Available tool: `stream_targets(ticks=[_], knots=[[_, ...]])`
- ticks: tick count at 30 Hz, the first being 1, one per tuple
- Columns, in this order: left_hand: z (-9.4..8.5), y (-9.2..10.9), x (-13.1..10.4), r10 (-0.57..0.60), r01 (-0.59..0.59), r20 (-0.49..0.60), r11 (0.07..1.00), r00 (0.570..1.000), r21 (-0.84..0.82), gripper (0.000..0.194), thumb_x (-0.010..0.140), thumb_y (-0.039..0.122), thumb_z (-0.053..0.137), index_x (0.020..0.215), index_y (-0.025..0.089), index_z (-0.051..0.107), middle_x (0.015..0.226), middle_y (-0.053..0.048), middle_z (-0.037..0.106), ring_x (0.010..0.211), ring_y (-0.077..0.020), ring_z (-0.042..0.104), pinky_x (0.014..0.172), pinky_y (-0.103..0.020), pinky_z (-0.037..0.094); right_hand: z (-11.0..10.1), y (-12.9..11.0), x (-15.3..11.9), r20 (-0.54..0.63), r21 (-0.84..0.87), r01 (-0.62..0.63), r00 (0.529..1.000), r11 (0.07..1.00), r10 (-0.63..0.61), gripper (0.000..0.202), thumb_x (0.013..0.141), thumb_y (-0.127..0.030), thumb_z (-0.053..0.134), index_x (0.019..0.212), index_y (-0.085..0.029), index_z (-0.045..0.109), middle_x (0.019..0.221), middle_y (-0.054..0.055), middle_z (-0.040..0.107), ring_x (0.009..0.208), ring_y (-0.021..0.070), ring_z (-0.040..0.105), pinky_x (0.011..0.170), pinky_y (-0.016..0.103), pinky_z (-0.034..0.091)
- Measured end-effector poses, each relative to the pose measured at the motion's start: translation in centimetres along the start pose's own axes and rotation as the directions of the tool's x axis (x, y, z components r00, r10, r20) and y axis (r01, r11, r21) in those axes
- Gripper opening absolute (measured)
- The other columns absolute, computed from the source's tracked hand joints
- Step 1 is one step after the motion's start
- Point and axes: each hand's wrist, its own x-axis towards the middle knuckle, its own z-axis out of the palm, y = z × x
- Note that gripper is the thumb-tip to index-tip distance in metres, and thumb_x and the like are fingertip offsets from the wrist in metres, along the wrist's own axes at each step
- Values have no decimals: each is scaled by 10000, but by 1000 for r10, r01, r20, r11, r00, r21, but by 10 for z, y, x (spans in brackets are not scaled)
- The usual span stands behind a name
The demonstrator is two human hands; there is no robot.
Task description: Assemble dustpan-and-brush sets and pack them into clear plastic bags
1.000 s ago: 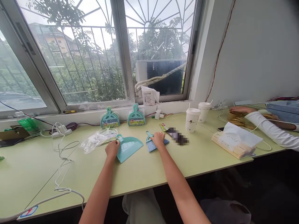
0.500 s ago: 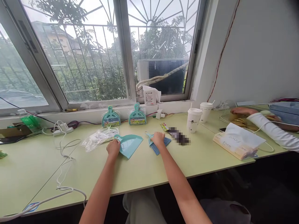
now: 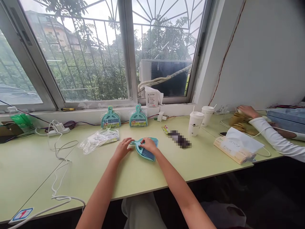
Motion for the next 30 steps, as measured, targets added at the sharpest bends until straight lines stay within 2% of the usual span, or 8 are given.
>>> stream_targets(ticks=[2, 5, 10, 16, 21, 25, 28, 30], knots=[[4, 0, -1, 1, -5, 63, 998, 998, 62, 335, 845, 162, 580, 1161, 268, 610, 1243, -91, 590, 1142, -247, 561, 962, -362, 446, 0, 3, 1, 19, 34, 29, 999, 999, -30, 136, 759, -320, 745, 843, -215, 722, 1002, 9, 738, 961, 174, 657, 798, 233, 432], [7, 7, -1, -10, -2, 73, 986, 997, 167, 301, 869, 98, 482, 1091, 235, 632, 1134, -123, 613, 1070, -263, 594, 923, -384, 461, 2, 7, 3, 45, 77, 42, 998, 996, -46, 123, 752, -313, 757, 838, -230, 722, 996, -6, 741, 971, 169, 657, 827, 236, 437], [5, 18, 0, 106, -123, 137, 984, 985, 127, 377, 868, 33, 394, 1101, 215, 627, 1212, -133, 592, 1133, -239, 574, 974, -361, 428, 3, 12, 6, 65, 87, 43, 997, 995, -49, 144, 760, -333, 753, 863, -236, 724, 996, -10, 739, 960, 159, 655, 826, 231, 438], [15, 19, 5, 31, -59, 247, 993, 968, 105, 388, 882, 71, 401, 1151, 210, 642, 1151, -145, 624, 1001, -255, 622, 877, -362, 449, -3, 7, 2, 59, -112, 6, 998, 994, 1, 147, 775, -367, 734, 875, -260, 726, 1051, 3, 731, 1090, 206, 598, 906, 290, 392], [25, 19, 5, -63, 66, 125, 998, 990, -24, 341, 866, 78, 448, 1085, 190, 684, 1184, -150, 619, 1107, -275, 587, 977, -396, 420, -2, 4, -2, -4, -221, 45, 999, 974, -47, 191, 809, -399, 671, 910, -241, 710, 1071, 26, 718, 1107, 229, 562, 959, 349, 323], [26, 16, 7, -221, 215, -57, 971, 974, -104, 499, 849, 108, 503, 1345, 153, 522, 1420, -160, 486, 1325, -291, 429, 1107, -429, 317, -1, -3, -3, -104, -232, -30, 995, 972, 6, 163, 832, -261, 594, 977, -213, 652, 1006, 43, 711, 1002, 213, 584, 919, 350, 309], [31, 14, 8, -394, 393, 39, 894, 918, -215, 449, 913, 248, 481, 1345, 133, 509, 1415, -181, 494, 1331, -303, 429, 1091, -447, 334, -2, -7, -3, -213, -297, -75, 977, 952, 11, 216, 839, -126, 508, 1018, -190, 611, 1028, 86, 692, 1012, 229, 565, 924, 381, 285], [37, 17, 8, -371, 382, 90, 896, 924, -226, 356, 945, 312, 435, 1200, 138, 613, 1415, -178, 497, 1364, -304, 393, 1115, -461, 301, -5, -5, -2, -245, -346, -94, 970, 934, 7, 218, 841, -125, 504, 1026, -179, 606, 1098, 126, 666, 1087, 266, 525, 939, 411, 272]])
